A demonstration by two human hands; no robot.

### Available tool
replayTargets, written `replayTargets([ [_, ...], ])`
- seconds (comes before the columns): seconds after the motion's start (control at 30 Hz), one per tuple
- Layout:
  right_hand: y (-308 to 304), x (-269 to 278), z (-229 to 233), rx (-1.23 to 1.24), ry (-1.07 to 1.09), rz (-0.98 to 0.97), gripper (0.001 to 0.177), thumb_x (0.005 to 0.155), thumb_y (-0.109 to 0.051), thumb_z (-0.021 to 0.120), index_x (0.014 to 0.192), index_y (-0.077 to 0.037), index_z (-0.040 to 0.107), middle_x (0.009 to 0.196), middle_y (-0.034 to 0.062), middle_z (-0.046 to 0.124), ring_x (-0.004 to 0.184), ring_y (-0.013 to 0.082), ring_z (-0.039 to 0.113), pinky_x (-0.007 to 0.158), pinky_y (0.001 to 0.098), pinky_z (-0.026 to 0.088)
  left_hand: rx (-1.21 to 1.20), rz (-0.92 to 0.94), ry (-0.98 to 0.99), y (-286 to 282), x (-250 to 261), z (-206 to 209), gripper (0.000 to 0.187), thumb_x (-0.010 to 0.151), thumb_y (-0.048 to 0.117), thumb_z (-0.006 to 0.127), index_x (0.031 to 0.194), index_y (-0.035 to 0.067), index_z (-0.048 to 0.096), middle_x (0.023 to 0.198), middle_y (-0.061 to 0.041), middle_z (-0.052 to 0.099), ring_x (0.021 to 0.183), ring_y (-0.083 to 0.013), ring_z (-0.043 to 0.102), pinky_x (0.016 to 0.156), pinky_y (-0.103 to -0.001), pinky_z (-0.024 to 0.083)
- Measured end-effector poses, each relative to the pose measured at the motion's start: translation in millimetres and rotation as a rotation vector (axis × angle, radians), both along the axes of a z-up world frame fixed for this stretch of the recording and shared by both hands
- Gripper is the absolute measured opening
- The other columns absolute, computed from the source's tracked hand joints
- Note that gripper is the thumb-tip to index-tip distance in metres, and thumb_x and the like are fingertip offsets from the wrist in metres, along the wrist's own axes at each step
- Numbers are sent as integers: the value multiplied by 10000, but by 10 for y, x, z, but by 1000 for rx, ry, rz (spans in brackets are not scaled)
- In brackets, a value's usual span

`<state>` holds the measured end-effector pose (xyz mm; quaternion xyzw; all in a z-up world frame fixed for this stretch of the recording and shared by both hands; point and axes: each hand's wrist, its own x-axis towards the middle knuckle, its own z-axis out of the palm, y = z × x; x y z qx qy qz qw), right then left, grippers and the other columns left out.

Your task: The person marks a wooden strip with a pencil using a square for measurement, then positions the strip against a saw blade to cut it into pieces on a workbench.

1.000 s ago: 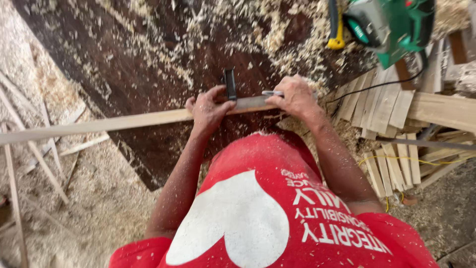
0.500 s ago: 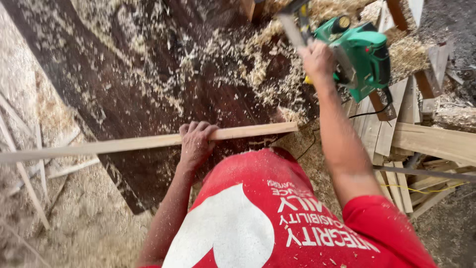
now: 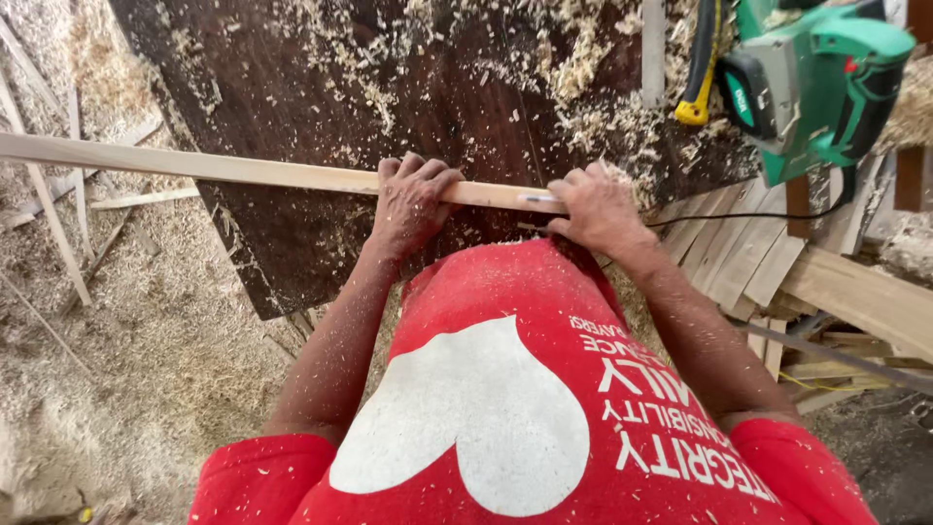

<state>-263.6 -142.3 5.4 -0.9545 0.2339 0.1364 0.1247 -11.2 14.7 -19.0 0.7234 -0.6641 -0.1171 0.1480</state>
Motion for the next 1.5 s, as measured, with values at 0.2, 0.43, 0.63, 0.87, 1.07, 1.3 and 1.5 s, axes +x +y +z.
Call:
replayTargets([
  [0.2,-291,20,-612,-93,-27,155,214,1052,-265,655,897,-122,686,799,30,620,774,165,532,660,299,520,19,27,-12,-86,142,-208,338,829,304,859,1140,242,743,1088,53,728,989,-184,575,945,-405,371],
  [0.43,-1106,998,-867,-217,-170,176,131,1036,-218,654,1023,-112,731,877,66,640,828,205,542,737,353,548,-56,156,-111,-484,891,-482,410,803,354,892,1162,222,746,1108,12,730,1032,-196,582,931,-404,369],
  [0.63,-1576,1681,-762,-159,-206,169,257,894,-245,744,1084,-73,733,1040,138,662,1048,296,600,926,425,540,-119,223,-92,-842,1334,-304,445,780,422,878,1146,208,743,1144,13,693,1138,-241,566,951,-475,339],
  [0.87,-1938,1825,-779,-176,-163,122,281,933,-229,735,1161,-64,731,1077,144,668,1057,293,602,909,430,540,-30,267,-46,-1293,1480,-201,424,788,435,860,1139,234,736,1114,32,677,1157,-227,551,962,-455,335],
  [1.07,-2234,2026,-785,-292,-55,213,158,1031,-208,679,1076,-66,731,1044,118,687,1029,261,600,981,388,518,-74,252,-78,-1499,1605,-305,432,781,379,863,1164,235,727,1127,47,692,1111,-206,588,948,-419,363],
  [1.3,-2265,1949,-908,-323,-178,225,190,977,-199,680,1112,-75,730,984,89,687,913,231,563,862,358,509,-205,193,-204,-1100,1994,-583,557,766,485,850,1223,208,690,1155,-53,730,1031,-227,620,922,-409,419],
  [1.5,-2233,1910,-825,-272,-113,240,232,1033,-211,660,1222,-90,719,953,115,699,882,241,576,834,369,513,-216,313,-243,-629,2258,-515,463,925,485,831,1237,184,671,1142,-17,707,1090,-204,602,1004,-382,417],
])
